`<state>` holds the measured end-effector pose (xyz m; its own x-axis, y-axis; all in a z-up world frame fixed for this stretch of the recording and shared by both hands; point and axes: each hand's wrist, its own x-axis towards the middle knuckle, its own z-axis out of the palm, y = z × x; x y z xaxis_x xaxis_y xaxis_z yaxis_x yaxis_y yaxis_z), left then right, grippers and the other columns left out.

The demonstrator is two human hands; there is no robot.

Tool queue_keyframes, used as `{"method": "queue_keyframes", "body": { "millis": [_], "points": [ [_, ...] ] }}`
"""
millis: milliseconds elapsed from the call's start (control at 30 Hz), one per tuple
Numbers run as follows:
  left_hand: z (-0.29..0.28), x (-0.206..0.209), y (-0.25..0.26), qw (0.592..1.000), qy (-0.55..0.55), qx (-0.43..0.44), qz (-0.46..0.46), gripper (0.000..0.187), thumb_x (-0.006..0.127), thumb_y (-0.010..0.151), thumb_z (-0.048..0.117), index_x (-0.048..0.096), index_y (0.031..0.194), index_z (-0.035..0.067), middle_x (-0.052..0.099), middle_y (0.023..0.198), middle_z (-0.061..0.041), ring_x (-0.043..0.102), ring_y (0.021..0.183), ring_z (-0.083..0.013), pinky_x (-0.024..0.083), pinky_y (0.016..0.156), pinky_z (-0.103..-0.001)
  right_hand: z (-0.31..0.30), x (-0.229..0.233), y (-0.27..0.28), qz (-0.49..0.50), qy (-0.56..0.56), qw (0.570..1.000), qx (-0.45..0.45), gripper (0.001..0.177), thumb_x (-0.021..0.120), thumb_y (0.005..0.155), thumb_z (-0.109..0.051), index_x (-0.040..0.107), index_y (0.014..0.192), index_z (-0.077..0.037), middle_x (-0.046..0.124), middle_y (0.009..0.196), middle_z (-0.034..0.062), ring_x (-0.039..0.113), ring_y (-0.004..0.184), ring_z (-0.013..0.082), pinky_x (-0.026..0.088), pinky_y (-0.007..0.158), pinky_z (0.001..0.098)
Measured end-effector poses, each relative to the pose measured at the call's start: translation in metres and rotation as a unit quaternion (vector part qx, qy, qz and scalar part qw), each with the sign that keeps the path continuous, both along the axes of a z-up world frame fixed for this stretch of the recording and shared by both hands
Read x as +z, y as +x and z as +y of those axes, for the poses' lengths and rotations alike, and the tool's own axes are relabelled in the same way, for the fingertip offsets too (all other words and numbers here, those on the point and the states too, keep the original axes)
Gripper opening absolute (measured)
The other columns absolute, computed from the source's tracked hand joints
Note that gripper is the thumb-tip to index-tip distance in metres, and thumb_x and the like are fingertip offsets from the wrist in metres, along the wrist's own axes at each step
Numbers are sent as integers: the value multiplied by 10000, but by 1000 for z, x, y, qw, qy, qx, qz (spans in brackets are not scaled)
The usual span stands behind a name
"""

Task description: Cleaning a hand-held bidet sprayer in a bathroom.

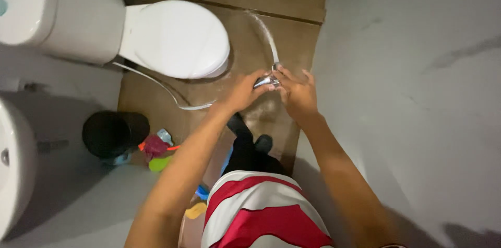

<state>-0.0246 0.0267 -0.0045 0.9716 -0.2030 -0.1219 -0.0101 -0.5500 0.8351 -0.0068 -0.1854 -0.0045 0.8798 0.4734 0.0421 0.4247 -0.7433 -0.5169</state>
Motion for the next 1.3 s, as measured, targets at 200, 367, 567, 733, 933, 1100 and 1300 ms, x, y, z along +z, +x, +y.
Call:
{"method": "queue_keyframes", "body": {
  "millis": [200,367,567,733,933,1100,1300],
  "points": [
    [-58,19,14,998,5,-48,37,486,736,915,431,639,1282,128,744,1063,-191,701,990,-421,541,807,-488,-56,10,-20,-47,46,996,-65,442,643,942,-125,671,1383,-135,623,1474,66,620,1282,232,277,1168,567],
    [-94,2,-4,994,9,-106,16,493,713,930,494,661,1261,134,749,1060,-183,707,1009,-412,544,835,-487,-95,-13,-56,-36,57,990,-121,409,595,953,-187,703,1343,-129,647,1439,81,630,1278,244,290,1170,559],
    [-127,16,-17,984,91,-146,56,552,673,894,555,658,1311,194,755,1025,-159,700,984,-401,531,840,-489,-119,-15,-85,-18,55,985,-164,377,638,925,-203,721,1286,-130,673,1402,81,655,1219,237,302,1150,555],
    [-144,3,-26,984,64,-168,6,515,684,896,568,677,1241,185,759,1074,-112,707,990,-380,541,814,-483,-133,-15,-102,-18,88,978,-188,389,682,907,-139,721,1295,-136,665,1411,84,657,1229,240,302,1155,538],
    [-157,4,-40,982,58,-179,13,484,678,906,550,658,1250,210,765,1071,-100,705,996,-386,534,799,-493,-149,-22,-121,-11,49,980,-194,403,694,924,-131,702,1327,-133,647,1444,82,657,1199,235,291,1159,556],
    [-164,4,-49,977,70,-200,32,489,673,910,553,646,1246,198,753,1041,-132,700,977,-401,535,811,-497,-155,-26,-133,4,52,978,-204,417,693,893,-126,717,1309,-139,662,1413,62,656,1199,220,298,1150,534],
    [-160,20,-47,979,62,-193,25,489,629,923,557,644,1265,209,762,1069,-99,706,1009,-388,532,821,-498,-151,-21,-130,-16,66,977,-201,372,677,956,-104,698,1326,-124,646,1445,70,636,1258,207,278,1178,536]
  ]
}}
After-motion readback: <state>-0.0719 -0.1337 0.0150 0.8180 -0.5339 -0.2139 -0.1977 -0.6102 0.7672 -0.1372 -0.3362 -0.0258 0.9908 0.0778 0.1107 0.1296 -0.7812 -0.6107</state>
